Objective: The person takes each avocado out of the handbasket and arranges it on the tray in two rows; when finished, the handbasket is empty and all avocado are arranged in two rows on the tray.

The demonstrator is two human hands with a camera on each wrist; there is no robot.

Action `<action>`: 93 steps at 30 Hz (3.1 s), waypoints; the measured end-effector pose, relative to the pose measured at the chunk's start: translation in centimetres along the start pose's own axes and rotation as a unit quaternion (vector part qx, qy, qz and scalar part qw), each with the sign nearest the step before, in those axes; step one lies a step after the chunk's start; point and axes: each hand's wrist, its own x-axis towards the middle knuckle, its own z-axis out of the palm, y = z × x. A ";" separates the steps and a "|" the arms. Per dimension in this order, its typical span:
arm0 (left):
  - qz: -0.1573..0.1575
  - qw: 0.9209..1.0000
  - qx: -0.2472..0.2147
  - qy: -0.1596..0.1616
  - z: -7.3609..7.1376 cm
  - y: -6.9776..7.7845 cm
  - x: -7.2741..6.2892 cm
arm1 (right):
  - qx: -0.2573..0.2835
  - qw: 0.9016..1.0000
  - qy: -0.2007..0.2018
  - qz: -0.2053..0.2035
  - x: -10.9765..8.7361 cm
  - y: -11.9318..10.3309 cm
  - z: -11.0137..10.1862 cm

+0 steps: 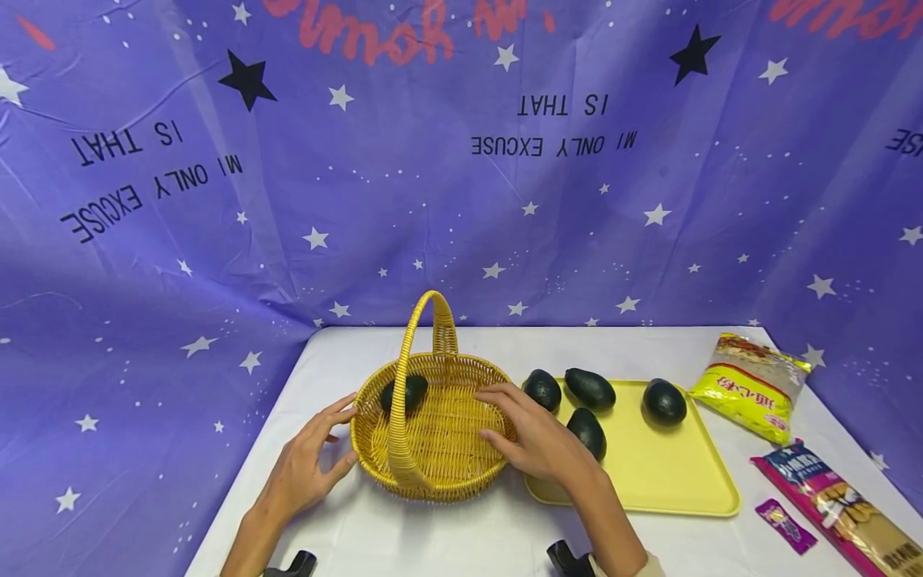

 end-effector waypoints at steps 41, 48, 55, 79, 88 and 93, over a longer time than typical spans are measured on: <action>-0.004 1.000 -0.012 -0.006 0.0 0.0 0.0 | 0.024 0.998 -0.052 -0.018 3.4 -0.2 2.8; -0.010 1.000 -0.013 -0.010 0.0 -0.1 0.0 | 0.026 0.997 -0.060 -0.031 4.1 -0.5 3.1; -0.007 1.000 -0.013 -0.007 -0.2 -0.1 0.1 | 0.025 0.996 -0.071 -0.048 4.9 -0.8 3.5; -0.008 1.000 -0.010 -0.006 -0.1 -0.2 0.1 | 0.004 0.994 -0.094 -0.062 6.4 -1.3 5.0; -0.010 1.000 -0.015 -0.006 0.1 -0.3 0.0 | -0.013 0.991 -0.103 -0.084 7.5 -1.4 5.5; -0.009 1.000 -0.016 -0.008 0.1 -0.2 0.0 | -0.012 0.990 -0.107 -0.091 8.0 -1.6 5.9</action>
